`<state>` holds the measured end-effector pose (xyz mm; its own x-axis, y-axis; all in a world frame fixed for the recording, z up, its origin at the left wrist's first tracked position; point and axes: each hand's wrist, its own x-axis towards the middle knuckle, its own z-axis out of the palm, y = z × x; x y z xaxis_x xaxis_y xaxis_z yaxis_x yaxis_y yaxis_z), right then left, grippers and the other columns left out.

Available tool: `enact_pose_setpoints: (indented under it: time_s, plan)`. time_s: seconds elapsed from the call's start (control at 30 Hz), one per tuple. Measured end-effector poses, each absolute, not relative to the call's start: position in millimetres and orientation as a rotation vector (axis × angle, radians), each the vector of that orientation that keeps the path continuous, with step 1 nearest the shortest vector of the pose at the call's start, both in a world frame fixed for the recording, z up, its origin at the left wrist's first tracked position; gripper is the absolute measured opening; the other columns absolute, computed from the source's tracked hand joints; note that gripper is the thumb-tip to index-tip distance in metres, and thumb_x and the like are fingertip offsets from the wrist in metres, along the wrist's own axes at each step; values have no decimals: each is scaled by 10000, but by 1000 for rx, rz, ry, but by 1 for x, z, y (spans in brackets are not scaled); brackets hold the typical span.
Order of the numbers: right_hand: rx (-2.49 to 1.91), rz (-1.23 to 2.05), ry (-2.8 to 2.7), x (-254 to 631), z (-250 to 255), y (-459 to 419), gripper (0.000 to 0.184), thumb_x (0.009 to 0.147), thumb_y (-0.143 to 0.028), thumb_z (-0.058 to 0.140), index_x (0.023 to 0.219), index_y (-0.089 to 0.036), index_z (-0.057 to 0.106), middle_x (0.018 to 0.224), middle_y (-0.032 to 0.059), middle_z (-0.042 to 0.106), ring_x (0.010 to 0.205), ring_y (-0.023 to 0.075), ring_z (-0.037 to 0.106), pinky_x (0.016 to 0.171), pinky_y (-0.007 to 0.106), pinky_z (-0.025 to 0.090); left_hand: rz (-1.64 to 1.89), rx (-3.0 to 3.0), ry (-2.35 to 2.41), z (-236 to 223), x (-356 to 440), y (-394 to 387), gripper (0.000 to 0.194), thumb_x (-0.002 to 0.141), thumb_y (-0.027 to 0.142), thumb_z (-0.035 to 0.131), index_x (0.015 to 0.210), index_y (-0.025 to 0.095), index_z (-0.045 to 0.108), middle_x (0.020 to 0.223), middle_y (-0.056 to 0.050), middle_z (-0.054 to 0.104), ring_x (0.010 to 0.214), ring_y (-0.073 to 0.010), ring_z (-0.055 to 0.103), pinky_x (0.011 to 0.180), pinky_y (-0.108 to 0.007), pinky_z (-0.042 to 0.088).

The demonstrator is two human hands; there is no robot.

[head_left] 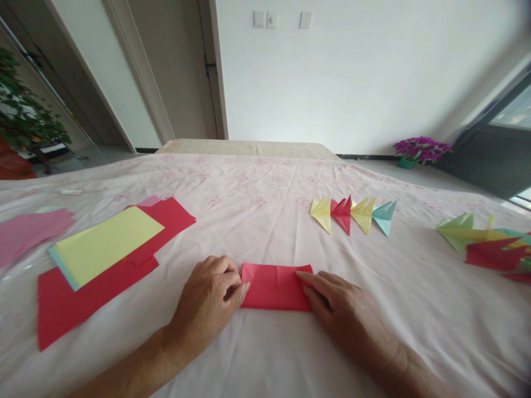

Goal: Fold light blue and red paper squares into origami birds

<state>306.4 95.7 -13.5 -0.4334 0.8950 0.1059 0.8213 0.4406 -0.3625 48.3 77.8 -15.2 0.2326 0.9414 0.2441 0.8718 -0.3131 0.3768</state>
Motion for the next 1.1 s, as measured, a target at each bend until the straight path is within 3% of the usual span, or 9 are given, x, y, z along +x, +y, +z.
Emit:
enact_pose_setpoints:
  time_s: [0.87,1.0,1.1]
  plan:
    - [-1492,295,-2466,304,-9,94,268,962,-275,419,1111,-287,641,824,3,669,737,165,636,626,274,400,578,2406,1875,-9,55,77,206,817,188,626,643,196,516,790,-7,566,786,-199,521,739,-365,398]
    - [-1479,222,-2495,303,-8,93,234,970,-286,417,1028,-274,643,785,-3,646,703,162,614,611,279,380,717,2446,1902,-9,56,73,105,779,139,666,786,192,576,918,-41,581,865,-230,539,781,-410,432]
    - [-1465,155,-2505,302,-8,91,225,969,-283,422,1009,-265,642,766,0,635,685,158,602,598,279,369,841,2570,1712,-12,55,72,141,833,72,594,922,181,608,1089,-79,596,1011,-243,547,885,-433,455]
